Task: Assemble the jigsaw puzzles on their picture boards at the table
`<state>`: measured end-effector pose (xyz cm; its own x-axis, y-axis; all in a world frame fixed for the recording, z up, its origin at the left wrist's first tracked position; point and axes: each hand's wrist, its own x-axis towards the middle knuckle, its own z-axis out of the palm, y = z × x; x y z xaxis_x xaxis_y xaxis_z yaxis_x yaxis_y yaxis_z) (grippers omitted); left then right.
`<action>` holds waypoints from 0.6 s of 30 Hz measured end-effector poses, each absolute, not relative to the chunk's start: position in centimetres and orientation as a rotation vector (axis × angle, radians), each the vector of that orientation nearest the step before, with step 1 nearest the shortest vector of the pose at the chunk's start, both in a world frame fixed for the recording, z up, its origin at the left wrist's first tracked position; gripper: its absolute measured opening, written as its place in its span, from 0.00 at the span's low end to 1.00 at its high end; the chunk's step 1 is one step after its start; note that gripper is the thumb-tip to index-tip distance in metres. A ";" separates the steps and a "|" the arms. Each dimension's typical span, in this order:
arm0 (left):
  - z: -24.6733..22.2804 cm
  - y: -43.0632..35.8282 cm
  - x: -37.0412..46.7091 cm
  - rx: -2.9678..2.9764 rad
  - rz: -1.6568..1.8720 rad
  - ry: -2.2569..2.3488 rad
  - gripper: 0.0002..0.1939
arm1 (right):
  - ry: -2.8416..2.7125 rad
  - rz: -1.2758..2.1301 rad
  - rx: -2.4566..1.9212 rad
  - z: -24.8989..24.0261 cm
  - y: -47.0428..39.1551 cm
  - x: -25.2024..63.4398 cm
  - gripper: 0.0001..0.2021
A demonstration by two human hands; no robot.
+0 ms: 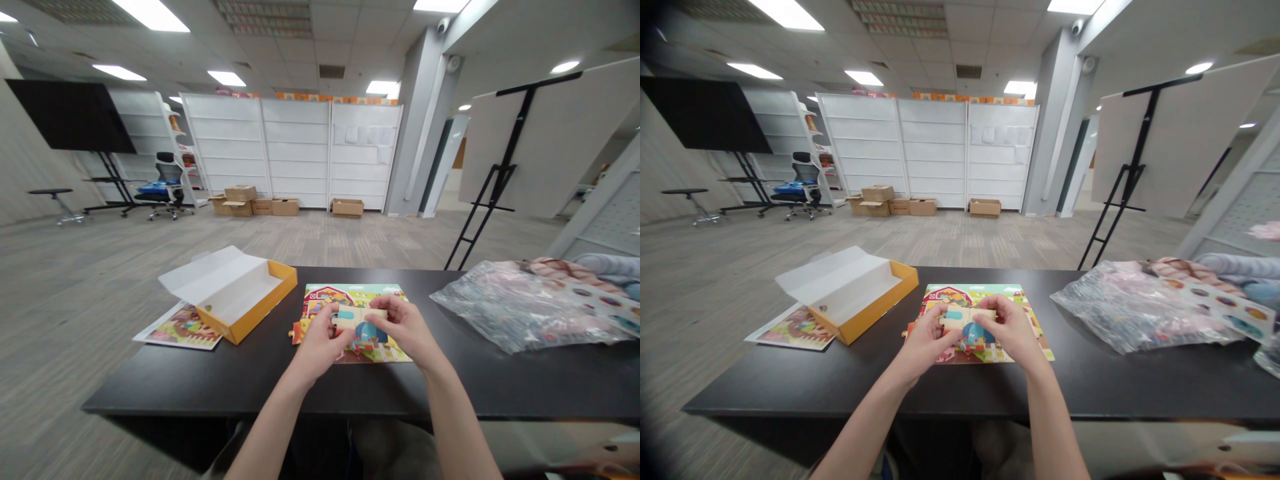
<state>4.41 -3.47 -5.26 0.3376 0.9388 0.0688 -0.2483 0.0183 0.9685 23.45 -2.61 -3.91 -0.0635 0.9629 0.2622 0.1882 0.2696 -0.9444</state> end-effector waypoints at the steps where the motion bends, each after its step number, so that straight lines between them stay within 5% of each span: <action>1: -5.3 -3.4 4.5 1.188 1.092 0.749 0.23 | -1.481 0.925 -1.126 -4.0 -2.6 23.6 0.19; 18: -5.8 -2.8 4.8 1.197 1.167 0.819 0.23 | -1.440 1.018 -1.098 -3.9 -2.5 23.0 0.19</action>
